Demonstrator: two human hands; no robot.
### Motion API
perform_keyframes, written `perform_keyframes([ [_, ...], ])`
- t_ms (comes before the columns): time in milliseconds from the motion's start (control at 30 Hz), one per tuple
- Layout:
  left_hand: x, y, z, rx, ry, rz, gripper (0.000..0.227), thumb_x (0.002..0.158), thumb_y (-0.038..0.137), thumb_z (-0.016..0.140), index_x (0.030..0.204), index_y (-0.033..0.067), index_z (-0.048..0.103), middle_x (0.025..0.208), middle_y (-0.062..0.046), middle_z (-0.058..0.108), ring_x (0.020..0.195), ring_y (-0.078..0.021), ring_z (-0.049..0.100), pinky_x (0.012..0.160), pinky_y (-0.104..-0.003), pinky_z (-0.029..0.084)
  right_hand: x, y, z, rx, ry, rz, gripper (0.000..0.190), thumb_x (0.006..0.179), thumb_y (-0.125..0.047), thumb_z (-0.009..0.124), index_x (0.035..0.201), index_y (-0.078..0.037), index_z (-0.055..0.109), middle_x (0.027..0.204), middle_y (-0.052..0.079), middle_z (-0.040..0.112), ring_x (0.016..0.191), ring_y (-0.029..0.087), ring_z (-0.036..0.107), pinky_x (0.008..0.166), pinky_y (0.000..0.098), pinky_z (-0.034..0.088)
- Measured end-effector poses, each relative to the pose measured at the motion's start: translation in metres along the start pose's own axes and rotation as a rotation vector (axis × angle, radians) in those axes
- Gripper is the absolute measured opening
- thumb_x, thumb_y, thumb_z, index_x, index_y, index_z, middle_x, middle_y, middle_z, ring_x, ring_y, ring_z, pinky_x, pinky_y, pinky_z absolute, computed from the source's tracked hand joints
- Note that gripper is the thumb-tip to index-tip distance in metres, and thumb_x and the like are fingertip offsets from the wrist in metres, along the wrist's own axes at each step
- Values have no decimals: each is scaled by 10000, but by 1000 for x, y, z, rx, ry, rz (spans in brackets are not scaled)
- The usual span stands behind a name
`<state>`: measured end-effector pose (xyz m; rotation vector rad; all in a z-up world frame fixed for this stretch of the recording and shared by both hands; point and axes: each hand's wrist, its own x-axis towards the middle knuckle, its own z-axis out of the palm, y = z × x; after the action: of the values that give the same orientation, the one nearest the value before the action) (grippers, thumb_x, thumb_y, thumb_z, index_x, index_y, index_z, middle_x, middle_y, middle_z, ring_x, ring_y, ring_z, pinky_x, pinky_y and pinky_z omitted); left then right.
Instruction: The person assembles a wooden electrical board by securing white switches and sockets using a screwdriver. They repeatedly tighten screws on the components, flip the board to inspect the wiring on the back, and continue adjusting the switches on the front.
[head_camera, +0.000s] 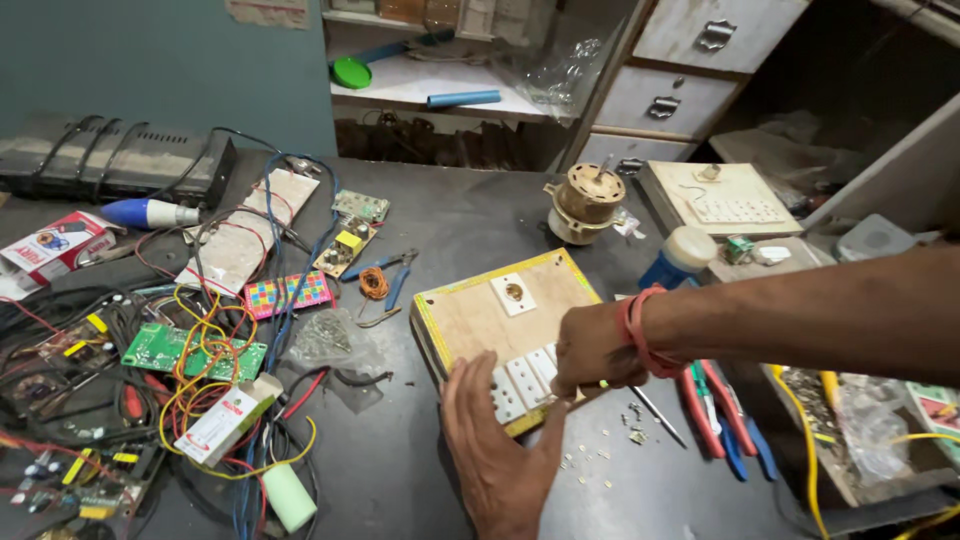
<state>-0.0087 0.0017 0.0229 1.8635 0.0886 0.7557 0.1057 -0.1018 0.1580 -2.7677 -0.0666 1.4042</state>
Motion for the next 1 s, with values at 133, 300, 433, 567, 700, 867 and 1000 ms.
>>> perform_keyframes([
  [133, -1, 8, -13, -16, 11, 96, 957, 661, 368, 926, 1406, 7, 446, 1465, -210, 473, 1407, -455, 394, 1147, -558, 344, -35, -3, 10, -296, 401, -381, 285, 790, -310, 730, 953, -81, 775, 871, 153, 757, 844, 295, 726, 778, 410, 565],
  [300, -5, 7, -23, 236, 3, 71, 888, 702, 473, 885, 1379, 65, 482, 1501, -218, 428, 1382, -466, 384, 1099, -564, 359, -77, 4, 23, -340, 526, -664, 308, 819, -217, 668, 1110, -178, 762, 975, 88, 726, 830, 320, 715, 733, 450, 558],
  [433, -11, 5, -14, 238, 24, 15, 878, 703, 520, 880, 1364, 91, 493, 1516, -205, 417, 1373, -433, 423, 1097, -549, 388, -73, 5, 22, -530, 521, -675, 231, 855, -302, 700, 1000, -126, 735, 951, 75, 702, 891, 320, 682, 747, 474, 531],
  [567, -6, 5, -15, 242, 23, -32, 968, 644, 534, 891, 1377, 52, 480, 1494, -233, 402, 1337, -453, 428, 1061, -552, 391, -67, 2, 14, -527, 542, -839, 208, 829, -292, 725, 941, -119, 754, 931, 65, 690, 882, 300, 668, 731, 462, 529],
  [700, -5, 7, -13, 233, 0, -111, 1009, 587, 578, 918, 1333, 49, 491, 1488, -227, 408, 1321, -446, 444, 1053, -540, 398, -65, 1, 11, -562, 557, -798, 191, 843, -292, 713, 920, -124, 757, 947, 51, 692, 881, 301, 662, 725, 473, 521],
  [867, -1, 10, -15, 234, 2, -129, 1025, 556, 583, 932, 1315, 49, 499, 1484, -229, 409, 1324, -443, 444, 1057, -535, 398, -64, -4, 10, -549, 520, -823, 183, 841, -270, 706, 937, -122, 756, 927, 64, 681, 862, 305, 663, 720, 478, 520],
  [1000, -2, 10, -15, 240, 16, -114, 1026, 554, 592, 935, 1312, 54, 500, 1482, -231, 410, 1327, -443, 445, 1062, -535, 396, -62, -4, 11, -566, 486, -782, 186, 849, -285, 702, 915, -117, 748, 927, 64, 677, 864, 303, 670, 718, 474, 524],
])
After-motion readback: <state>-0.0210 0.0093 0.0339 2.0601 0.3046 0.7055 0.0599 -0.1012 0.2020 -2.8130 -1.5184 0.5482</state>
